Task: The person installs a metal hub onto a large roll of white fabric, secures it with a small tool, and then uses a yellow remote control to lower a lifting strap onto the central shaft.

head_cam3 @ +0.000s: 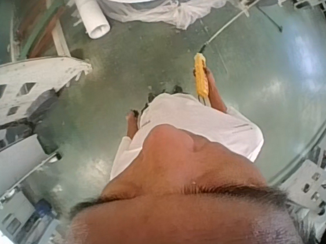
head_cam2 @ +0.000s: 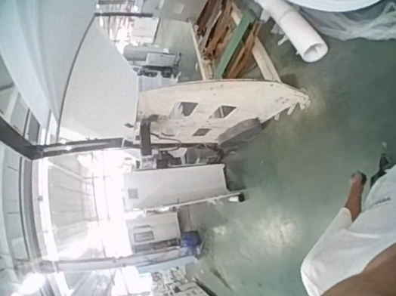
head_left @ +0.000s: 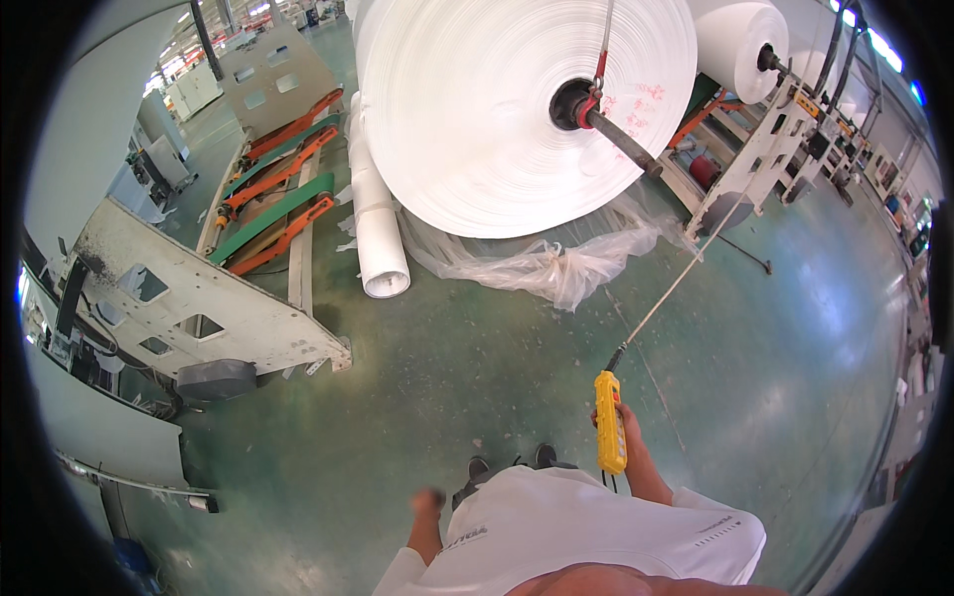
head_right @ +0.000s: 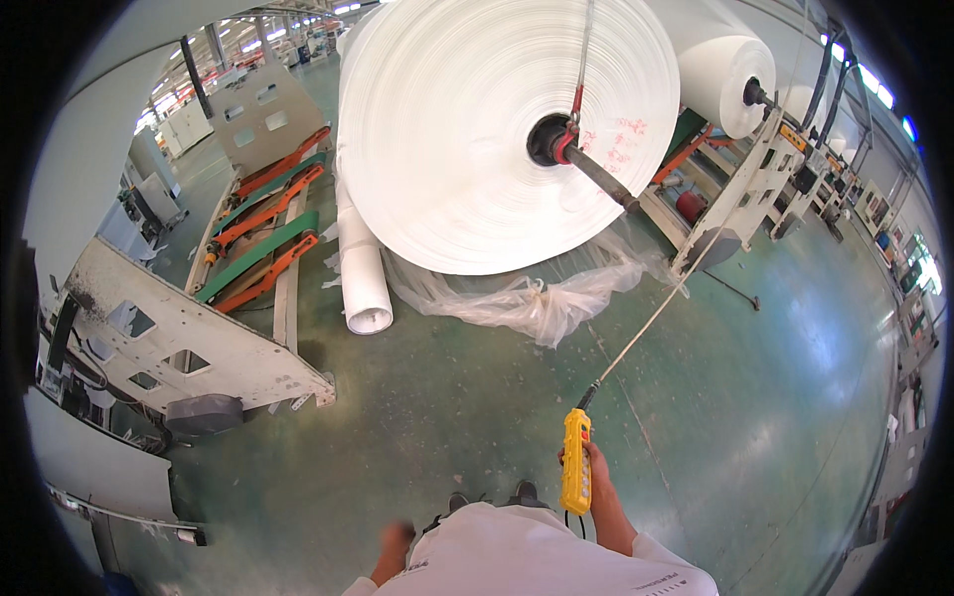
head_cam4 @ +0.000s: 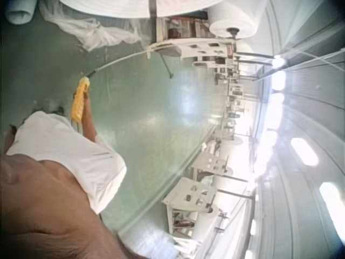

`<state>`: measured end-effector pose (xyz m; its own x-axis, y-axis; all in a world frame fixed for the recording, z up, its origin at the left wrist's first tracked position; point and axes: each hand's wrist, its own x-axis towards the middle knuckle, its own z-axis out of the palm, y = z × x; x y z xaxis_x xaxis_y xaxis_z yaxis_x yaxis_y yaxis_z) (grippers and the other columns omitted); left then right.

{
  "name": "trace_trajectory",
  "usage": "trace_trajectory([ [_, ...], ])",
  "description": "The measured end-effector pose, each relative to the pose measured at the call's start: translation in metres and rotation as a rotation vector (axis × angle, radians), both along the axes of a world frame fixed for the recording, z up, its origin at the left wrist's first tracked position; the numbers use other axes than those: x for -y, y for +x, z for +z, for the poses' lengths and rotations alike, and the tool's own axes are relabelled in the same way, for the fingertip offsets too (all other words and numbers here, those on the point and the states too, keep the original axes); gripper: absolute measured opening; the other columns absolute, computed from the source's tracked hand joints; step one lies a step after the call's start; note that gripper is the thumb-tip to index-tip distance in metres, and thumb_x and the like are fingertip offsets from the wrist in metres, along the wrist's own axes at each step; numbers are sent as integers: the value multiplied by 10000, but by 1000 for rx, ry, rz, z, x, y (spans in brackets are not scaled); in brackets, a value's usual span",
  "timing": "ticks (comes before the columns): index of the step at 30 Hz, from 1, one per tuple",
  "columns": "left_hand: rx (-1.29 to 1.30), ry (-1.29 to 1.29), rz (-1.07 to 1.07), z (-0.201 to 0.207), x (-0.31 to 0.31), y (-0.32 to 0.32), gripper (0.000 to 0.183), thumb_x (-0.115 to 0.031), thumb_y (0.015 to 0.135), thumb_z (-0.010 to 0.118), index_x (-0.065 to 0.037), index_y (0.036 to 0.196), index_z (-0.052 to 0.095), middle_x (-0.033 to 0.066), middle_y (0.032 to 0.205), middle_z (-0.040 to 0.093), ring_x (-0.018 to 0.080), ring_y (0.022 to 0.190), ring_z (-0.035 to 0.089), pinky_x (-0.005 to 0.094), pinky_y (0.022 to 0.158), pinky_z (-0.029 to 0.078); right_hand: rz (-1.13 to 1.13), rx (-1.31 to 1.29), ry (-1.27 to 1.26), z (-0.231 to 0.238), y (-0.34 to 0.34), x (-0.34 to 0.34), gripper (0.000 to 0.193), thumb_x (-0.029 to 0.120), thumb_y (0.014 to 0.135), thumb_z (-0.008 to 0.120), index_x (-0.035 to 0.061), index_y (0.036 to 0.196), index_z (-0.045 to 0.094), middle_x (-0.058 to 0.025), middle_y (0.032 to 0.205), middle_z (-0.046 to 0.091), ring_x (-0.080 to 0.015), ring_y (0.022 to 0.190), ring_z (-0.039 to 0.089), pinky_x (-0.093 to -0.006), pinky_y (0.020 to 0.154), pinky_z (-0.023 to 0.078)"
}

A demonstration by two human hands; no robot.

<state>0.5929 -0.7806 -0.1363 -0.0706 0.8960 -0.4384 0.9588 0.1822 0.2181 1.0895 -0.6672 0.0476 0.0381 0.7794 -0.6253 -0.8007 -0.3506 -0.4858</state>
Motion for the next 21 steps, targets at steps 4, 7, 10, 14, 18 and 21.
trace_trajectory([
  [4, -23, 72, -62, -1, -2, 3, 185, -244, 754, 576, -95, 683, 660, 124, 696, 634, 291, 623, 614, 417, 546, 454, -21, -31, 25, -13, 7, 2, 392, 284, 886, 445, -31, 1116, 485, -193, 858, 599, -303, 748, 613, -385, 696, 535],
  [7, -2, 40, -26, -1, -1, 4, 185, -251, 753, 581, -99, 683, 659, 124, 710, 639, 294, 633, 619, 416, 554, 461, 7, -25, 42, -10, 6, 2, 390, 296, 891, 442, -28, 1104, 494, -179, 855, 599, -292, 746, 612, -379, 693, 532],
  [10, 23, 116, -6, -1, 8, 5, 184, -251, 755, 581, -97, 695, 662, 125, 726, 646, 298, 648, 627, 422, 568, 471, 30, -31, 47, -2, -1, -5, 388, 305, 899, 434, -25, 1093, 501, -168, 849, 599, -282, 746, 610, -373, 693, 531],
  [14, 23, 93, 1, 3, 5, 15, 181, -244, 755, 582, -89, 710, 664, 134, 738, 650, 309, 663, 635, 433, 574, 479, 32, -36, 54, -7, 4, -5, 385, 302, 908, 422, -26, 1094, 502, -172, 846, 598, -281, 742, 610, -368, 691, 533],
  [18, -18, 43, 42, 4, 8, 13, 179, -244, 748, 591, -86, 700, 660, 147, 742, 647, 326, 672, 634, 437, 579, 482, 11, -100, 42, -6, -2, -8, 380, 289, 909, 425, -33, 1097, 498, -181, 848, 593, -290, 737, 608, -372, 688, 537],
  [21, -19, 32, 14, 12, 9, 13, 177, -235, 743, 589, -82, 693, 662, 147, 739, 647, 329, 671, 632, 438, 587, 484, 38, -48, 29, -7, -2, -8, 385, 289, 905, 421, -33, 1101, 494, -189, 850, 594, -294, 738, 606, -372, 680, 534],
])
